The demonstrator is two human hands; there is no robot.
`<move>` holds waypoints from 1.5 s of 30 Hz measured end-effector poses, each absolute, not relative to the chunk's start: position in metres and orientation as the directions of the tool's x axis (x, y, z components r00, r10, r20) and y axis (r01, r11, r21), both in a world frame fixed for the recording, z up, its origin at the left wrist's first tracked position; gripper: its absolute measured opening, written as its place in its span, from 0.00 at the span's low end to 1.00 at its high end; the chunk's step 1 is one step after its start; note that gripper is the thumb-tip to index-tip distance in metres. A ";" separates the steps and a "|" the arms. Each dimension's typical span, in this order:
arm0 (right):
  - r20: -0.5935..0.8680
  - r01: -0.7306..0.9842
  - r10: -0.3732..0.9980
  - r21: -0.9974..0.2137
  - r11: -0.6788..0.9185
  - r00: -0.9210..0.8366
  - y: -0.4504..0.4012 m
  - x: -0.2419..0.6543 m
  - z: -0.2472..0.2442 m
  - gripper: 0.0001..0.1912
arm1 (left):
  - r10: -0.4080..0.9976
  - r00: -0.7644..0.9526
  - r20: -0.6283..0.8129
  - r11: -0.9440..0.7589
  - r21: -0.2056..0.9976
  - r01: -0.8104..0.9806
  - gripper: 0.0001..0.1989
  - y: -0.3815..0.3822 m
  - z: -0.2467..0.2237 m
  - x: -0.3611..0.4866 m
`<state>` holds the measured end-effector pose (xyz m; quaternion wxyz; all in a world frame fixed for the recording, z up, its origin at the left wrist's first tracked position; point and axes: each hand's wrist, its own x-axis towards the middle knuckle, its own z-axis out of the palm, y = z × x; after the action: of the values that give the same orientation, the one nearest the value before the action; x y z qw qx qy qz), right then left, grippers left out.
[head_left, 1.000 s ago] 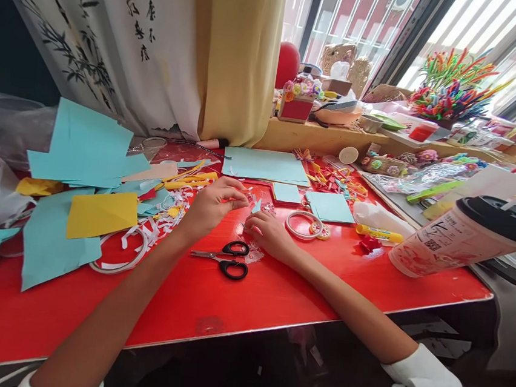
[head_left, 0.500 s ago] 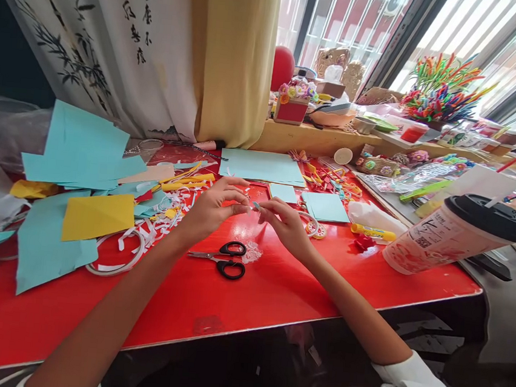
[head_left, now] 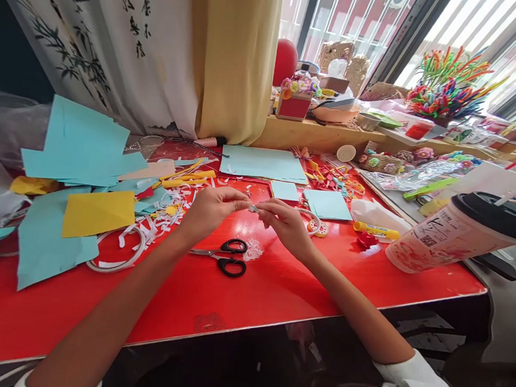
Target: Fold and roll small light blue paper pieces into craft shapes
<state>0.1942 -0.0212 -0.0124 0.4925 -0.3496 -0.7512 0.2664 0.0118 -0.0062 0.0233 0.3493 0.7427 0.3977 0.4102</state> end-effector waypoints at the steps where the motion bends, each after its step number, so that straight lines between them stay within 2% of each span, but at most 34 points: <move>1: 0.549 0.264 0.789 -0.746 0.611 -0.276 -0.021 0.194 -0.012 0.09 | 0.879 0.348 0.327 -0.436 0.846 0.307 0.07 -0.007 0.023 0.012; 17: 0.527 0.289 0.796 -0.745 0.601 -0.297 -0.023 0.195 -0.009 0.12 | 0.899 0.309 0.310 -0.403 0.863 0.306 0.07 -0.008 0.023 0.014; 24: 0.491 0.247 0.826 -0.794 0.555 -0.278 -0.023 0.195 -0.009 0.12 | 0.883 0.314 0.349 -0.439 0.851 0.289 0.06 -0.009 0.022 0.016; 45: 0.461 0.206 0.850 -0.833 0.513 -0.253 -0.024 0.195 -0.009 0.13 | 0.843 0.348 0.411 -0.521 0.786 0.333 0.12 -0.014 0.025 0.018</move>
<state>0.1946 -0.0245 -0.0092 0.4886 -0.3669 -0.7197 0.3296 0.0183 -0.0144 0.0254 0.3020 0.7634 0.3852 0.4216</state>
